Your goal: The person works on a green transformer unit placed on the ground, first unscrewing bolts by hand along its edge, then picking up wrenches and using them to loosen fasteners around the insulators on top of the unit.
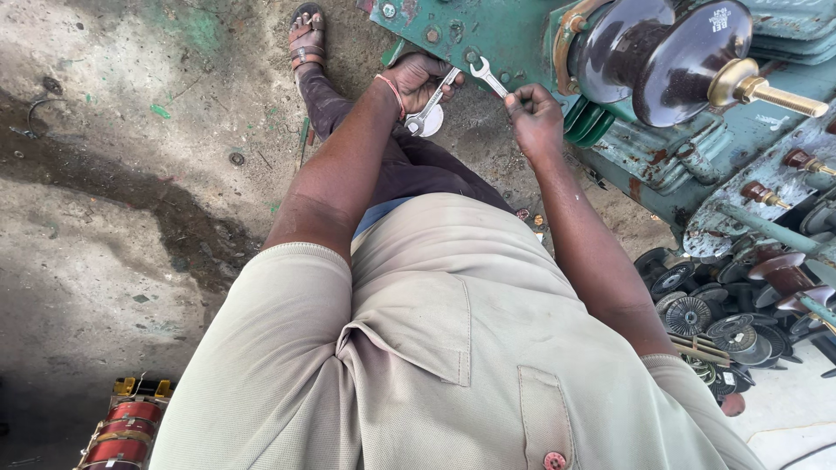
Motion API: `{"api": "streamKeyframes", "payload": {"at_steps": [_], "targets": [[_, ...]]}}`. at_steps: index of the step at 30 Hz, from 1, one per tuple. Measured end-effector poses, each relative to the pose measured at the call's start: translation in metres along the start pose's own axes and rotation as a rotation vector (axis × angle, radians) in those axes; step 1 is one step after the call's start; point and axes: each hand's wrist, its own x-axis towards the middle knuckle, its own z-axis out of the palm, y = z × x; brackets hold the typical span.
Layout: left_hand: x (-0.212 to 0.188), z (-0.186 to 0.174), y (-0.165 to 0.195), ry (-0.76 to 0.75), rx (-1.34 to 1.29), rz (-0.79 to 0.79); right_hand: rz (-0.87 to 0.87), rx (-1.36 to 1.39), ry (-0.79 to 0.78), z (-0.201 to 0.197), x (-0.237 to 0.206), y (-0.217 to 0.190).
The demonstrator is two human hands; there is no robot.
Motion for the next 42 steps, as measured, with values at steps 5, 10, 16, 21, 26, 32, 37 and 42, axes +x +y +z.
{"api": "streamKeyframes", "payload": {"at_steps": [5,10,16,21,26,32,37,42], "targets": [[0.003,0.001,-0.001,0.0,-0.017,-0.022,-0.061,0.162,-0.045,0.002,0.0,0.001],[0.002,0.001,-0.001,-0.019,-0.037,-0.022,-0.101,0.279,-0.061,0.008,-0.002,0.002],[0.001,0.001,-0.001,0.017,-0.012,-0.01,-0.085,0.299,-0.015,0.013,-0.007,0.003],[0.0,0.001,0.0,0.021,0.015,0.009,-0.022,0.327,0.023,0.018,-0.008,0.003],[0.001,0.001,0.0,-0.001,-0.002,-0.011,-0.13,0.314,0.008,0.018,-0.005,-0.002],[0.002,-0.002,-0.001,0.033,0.001,0.002,0.126,0.322,0.068,0.023,-0.012,-0.01],[0.003,-0.004,-0.002,-0.009,-0.011,-0.001,0.125,0.376,0.156,0.028,-0.015,-0.012],[0.005,-0.004,-0.004,-0.059,-0.035,-0.024,0.051,0.319,0.237,0.032,-0.012,-0.006]]}}
